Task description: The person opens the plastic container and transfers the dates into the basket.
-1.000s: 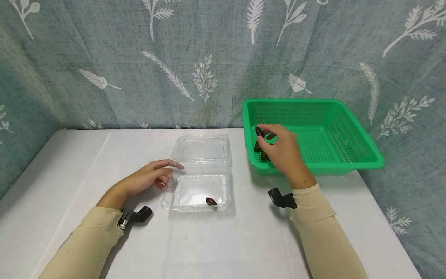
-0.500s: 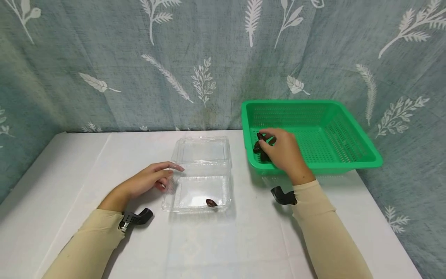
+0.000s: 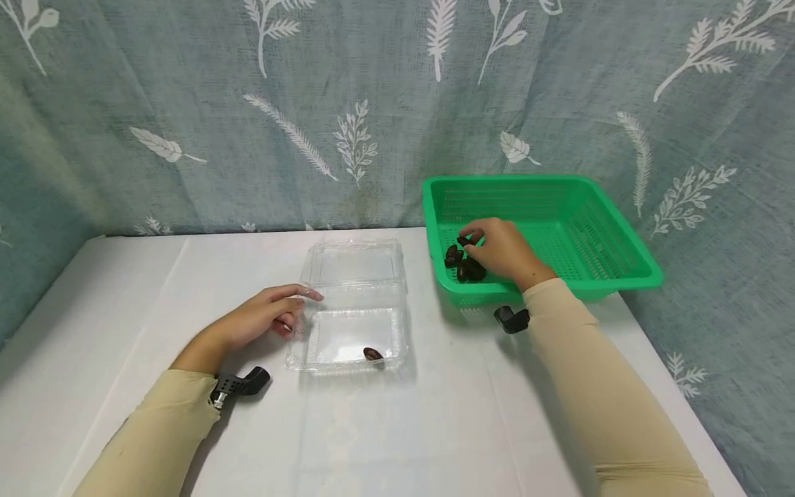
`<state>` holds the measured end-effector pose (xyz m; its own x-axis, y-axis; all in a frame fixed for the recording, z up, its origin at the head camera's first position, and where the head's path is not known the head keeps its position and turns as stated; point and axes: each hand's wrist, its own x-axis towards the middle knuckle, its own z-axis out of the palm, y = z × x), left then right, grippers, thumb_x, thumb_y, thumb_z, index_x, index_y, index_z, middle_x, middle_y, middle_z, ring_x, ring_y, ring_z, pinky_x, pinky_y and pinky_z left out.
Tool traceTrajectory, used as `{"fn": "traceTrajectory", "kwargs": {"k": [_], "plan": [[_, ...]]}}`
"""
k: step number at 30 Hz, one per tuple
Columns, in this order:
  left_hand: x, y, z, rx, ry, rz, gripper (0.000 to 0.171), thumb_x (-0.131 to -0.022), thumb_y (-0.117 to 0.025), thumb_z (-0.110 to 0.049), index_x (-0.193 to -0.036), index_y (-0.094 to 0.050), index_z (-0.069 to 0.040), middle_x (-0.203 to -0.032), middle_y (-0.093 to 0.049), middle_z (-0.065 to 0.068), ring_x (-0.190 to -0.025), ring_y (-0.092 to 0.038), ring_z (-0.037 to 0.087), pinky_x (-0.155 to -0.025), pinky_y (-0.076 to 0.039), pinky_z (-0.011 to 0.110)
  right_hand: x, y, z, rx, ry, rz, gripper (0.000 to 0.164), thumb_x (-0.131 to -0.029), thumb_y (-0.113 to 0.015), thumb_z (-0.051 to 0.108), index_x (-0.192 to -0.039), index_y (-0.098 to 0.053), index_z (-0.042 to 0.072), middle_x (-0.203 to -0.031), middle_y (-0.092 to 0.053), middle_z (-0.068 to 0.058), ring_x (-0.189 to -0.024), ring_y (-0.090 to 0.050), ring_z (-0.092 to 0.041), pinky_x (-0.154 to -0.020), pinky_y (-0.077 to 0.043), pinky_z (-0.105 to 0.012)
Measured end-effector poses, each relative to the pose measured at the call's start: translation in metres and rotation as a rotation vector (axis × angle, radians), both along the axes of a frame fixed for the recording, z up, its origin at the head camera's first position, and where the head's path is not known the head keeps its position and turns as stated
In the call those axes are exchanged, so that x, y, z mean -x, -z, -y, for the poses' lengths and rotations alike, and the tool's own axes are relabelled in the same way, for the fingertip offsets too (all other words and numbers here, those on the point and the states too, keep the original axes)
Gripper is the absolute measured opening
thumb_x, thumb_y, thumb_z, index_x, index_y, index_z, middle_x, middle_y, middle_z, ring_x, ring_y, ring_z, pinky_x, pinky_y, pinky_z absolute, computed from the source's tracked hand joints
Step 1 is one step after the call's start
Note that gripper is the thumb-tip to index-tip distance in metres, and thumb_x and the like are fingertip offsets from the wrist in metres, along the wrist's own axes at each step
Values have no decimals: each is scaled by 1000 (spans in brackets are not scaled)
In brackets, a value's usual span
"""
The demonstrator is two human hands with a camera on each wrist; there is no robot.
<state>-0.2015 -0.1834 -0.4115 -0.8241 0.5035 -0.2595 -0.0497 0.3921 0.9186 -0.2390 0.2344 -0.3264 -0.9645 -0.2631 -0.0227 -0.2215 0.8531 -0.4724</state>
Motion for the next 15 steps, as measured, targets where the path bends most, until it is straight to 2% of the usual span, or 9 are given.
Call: {"fn": "traceTrajectory", "kwargs": {"k": [6,12,15], "plan": [[0,-1,0,-3,0,-5,39,-105,-45,-28,-138,-56,-11,-76,-54,1,-70,-60,12,-72,-59,31,8,7,-2,-60,-36,17,33,-95,-64,7,-128,-66,1,-114,-67,-24,-86,-64,-30,-70,-50,-40],[-1,1,1,4,-12,3,38,-105,-46,-28,-137,-58,-12,-76,-52,2,-71,-59,13,-72,-59,30,10,14,0,-104,-41,39,34,-95,-65,7,-128,-66,1,-115,-67,-26,-67,-58,-24,-60,-41,-33],[-1,1,2,11,-17,-11,38,-104,-46,-28,-137,-58,-11,-76,-49,2,-72,-59,13,-72,-59,30,11,16,2,-130,-48,14,33,-94,-66,7,-126,-67,1,-113,-68,-25,-78,-64,-29,-63,-43,-35]]}}
